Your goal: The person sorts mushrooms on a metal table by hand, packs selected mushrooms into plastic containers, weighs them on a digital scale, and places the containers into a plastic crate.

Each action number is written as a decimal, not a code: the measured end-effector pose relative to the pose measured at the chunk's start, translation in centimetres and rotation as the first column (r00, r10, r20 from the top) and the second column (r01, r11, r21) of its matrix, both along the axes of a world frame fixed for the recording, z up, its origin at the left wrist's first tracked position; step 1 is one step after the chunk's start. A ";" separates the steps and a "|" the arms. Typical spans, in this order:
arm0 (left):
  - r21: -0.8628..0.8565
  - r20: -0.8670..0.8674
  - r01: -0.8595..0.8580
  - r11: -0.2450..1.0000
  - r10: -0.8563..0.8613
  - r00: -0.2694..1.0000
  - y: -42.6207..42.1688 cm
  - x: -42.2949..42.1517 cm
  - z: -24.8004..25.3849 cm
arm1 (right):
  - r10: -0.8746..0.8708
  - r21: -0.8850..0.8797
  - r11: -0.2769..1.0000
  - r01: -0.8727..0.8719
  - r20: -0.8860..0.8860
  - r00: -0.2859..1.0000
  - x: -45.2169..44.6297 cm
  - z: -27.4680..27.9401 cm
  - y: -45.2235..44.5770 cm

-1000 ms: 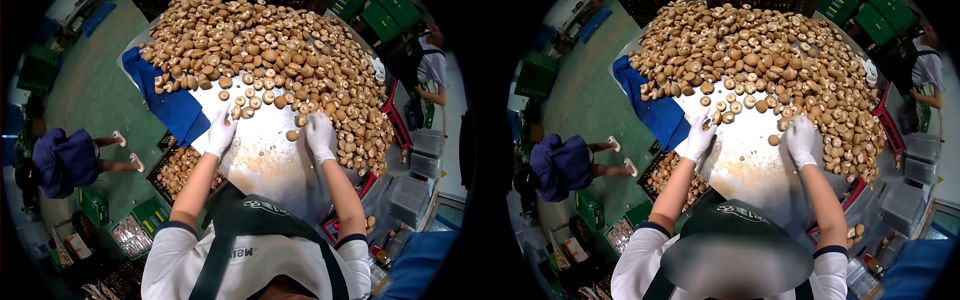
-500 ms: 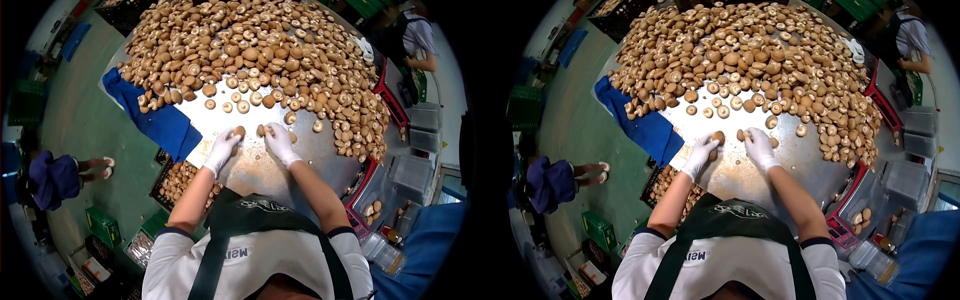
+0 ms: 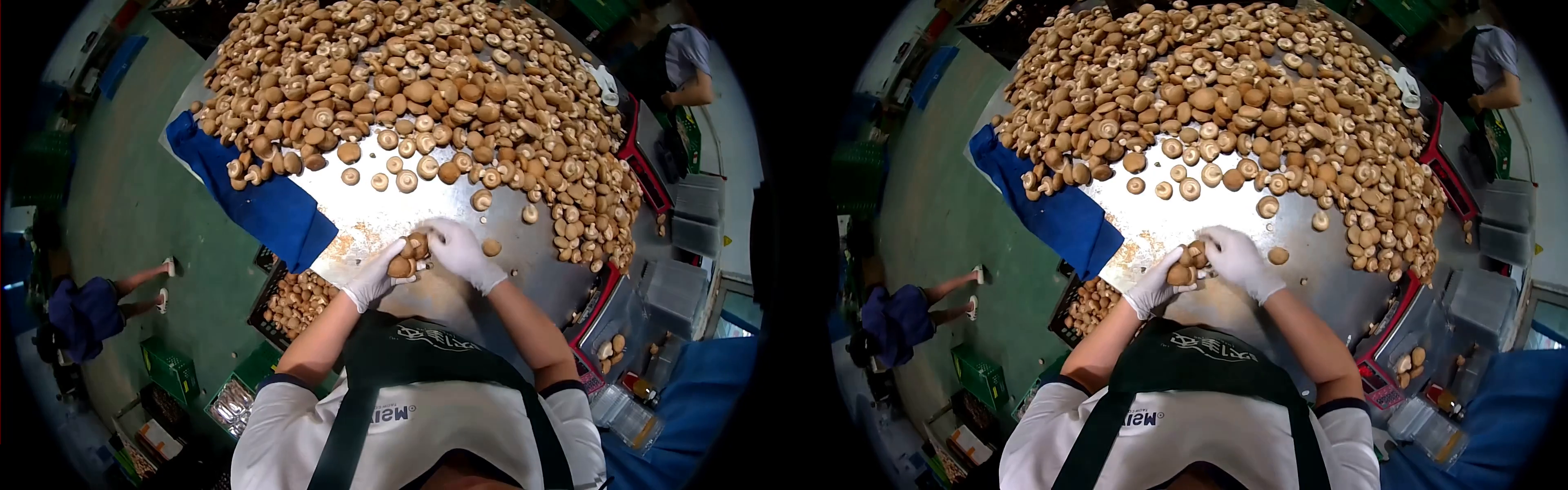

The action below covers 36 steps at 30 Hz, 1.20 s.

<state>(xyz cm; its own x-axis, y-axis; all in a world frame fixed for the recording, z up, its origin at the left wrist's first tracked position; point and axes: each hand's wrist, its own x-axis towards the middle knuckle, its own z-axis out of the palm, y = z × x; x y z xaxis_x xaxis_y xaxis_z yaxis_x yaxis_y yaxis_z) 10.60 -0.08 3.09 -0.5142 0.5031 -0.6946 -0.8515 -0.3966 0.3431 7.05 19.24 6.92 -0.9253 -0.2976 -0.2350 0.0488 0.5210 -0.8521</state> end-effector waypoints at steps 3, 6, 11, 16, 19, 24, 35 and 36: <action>0.098 -0.092 -0.056 0.994 0.065 0.994 -1.5 -0.7 0.0 | -0.012 0.276 0.957 0.093 -0.282 0.959 -6.0 -0.1 -1.6; 0.109 -0.213 -0.088 0.990 0.110 0.971 -2.9 -1.3 -0.5 | 0.129 0.480 0.870 0.110 -0.438 0.890 -10.2 -3.4 -1.8; -0.248 -0.502 -0.158 0.956 0.012 0.865 -6.4 -3.9 -1.6 | -0.190 0.090 0.974 0.206 -0.156 0.969 -12.3 -2.9 -0.8; -0.687 -0.726 -0.481 0.544 -0.499 0.473 -7.1 -4.7 0.4 | -0.242 -0.583 0.579 0.571 0.546 0.802 -16.2 0.1 -2.1; -0.698 -0.687 -0.536 0.474 -0.654 0.316 -6.6 -4.6 -2.1 | -0.118 -0.289 0.943 0.161 0.162 0.980 -17.3 -0.1 -8.3; -0.675 -0.694 -0.565 0.474 -0.667 0.269 -6.6 -4.9 -2.8 | 0.332 0.444 0.878 -0.177 -0.301 0.894 -16.5 -4.4 -14.7; -0.625 -0.735 -0.623 0.471 -0.623 0.267 -6.5 -4.6 -2.5 | 0.121 0.219 0.975 -0.044 -0.355 0.927 -13.3 0.0 -11.8; -0.631 -0.732 -0.620 0.467 -0.622 0.277 -6.5 -4.5 -2.5 | 0.115 0.198 0.979 -0.046 -0.352 0.929 -12.6 0.9 -11.6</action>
